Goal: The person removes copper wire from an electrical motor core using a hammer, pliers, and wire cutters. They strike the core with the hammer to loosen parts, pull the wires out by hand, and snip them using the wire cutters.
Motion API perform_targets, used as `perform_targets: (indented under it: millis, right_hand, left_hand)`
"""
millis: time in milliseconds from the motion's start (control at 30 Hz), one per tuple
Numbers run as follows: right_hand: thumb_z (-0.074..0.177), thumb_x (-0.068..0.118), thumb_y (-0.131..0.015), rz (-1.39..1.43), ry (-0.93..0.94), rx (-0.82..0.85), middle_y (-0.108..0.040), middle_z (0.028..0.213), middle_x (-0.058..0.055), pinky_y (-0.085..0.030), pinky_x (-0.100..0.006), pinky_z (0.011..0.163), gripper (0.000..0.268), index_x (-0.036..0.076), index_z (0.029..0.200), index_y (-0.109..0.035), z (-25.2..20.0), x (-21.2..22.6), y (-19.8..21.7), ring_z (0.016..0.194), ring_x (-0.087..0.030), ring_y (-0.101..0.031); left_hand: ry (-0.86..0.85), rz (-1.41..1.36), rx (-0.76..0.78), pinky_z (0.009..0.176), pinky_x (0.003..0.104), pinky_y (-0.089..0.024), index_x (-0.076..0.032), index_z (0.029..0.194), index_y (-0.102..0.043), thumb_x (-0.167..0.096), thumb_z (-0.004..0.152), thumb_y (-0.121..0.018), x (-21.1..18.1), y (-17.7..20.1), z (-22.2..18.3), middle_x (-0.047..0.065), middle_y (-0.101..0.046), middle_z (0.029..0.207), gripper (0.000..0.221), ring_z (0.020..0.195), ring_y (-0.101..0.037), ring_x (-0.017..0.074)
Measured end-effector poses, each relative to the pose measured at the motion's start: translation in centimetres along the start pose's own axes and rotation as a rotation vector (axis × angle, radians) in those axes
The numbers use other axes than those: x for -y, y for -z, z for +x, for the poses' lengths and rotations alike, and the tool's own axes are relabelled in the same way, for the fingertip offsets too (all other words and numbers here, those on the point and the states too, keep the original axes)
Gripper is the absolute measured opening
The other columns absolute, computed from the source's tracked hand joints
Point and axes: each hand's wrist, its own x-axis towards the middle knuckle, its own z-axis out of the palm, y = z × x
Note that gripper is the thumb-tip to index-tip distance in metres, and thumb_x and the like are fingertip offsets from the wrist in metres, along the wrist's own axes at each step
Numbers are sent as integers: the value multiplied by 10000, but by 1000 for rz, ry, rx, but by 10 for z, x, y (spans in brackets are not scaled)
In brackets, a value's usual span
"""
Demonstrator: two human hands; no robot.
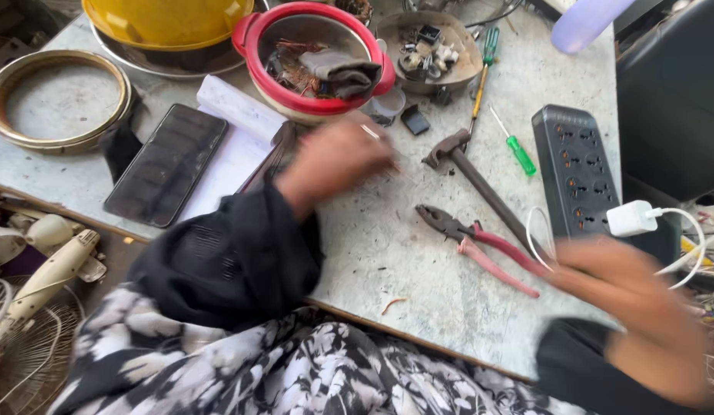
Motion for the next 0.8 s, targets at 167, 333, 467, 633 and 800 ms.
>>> perform_targets:
  millis: [167,333,467,633,800]
  right_hand:
    - [969,208,-728,778,520,88,-701,773,33,-457,-393,765,190,29,1031,-705,-45,-33,26,680,-126,-584]
    - [1126,141,-590,1332,544,-349,-631,1071,-64,-444,-272,948,264,-38,1316,-551,1,14,-22,976,-164,-574]
    - [1081,213,-650,708,705,-486,-536,1515,-113,-375,-311,1237,606,23,1569,-347,90,94,-53,1434,-208,-468]
    - [975,259,-748,-633,487,-376,-627,1167,-230,-482,-464,994,514,-18,1344,-522,155,95,-83,1142,-362,-585]
    - [934,297,-709,-266,190,-90,-691,799,-104,-493,-364,690,292,16,856,-722,124,56,-78,762,-236,-641]
  left_hand:
    - [51,49,69,818,388,-513,-122,1003,-702,-361,960,-708,3,-16,-6,15,-664,1016,243,907,-572,217]
    - [116,32,94,792,391,-494,-110,951,-693,-342,987,-703,-8,-18,-5,15,-659,995,235,878,-559,243]
    - [69,14,78,793,383,-493,-113,951,-689,-341,982,-705,-16,-11,-7,23,-646,990,230,899,-567,241]
    - [32,-17,36,817,384,-495,-119,972,-689,-343,972,-714,-19,-8,-8,22,-638,999,225,941,-585,242]
    - [57,0,50,808,390,-499,-122,956,-687,-352,943,-725,-17,-7,-8,17,-656,995,233,905,-586,241]
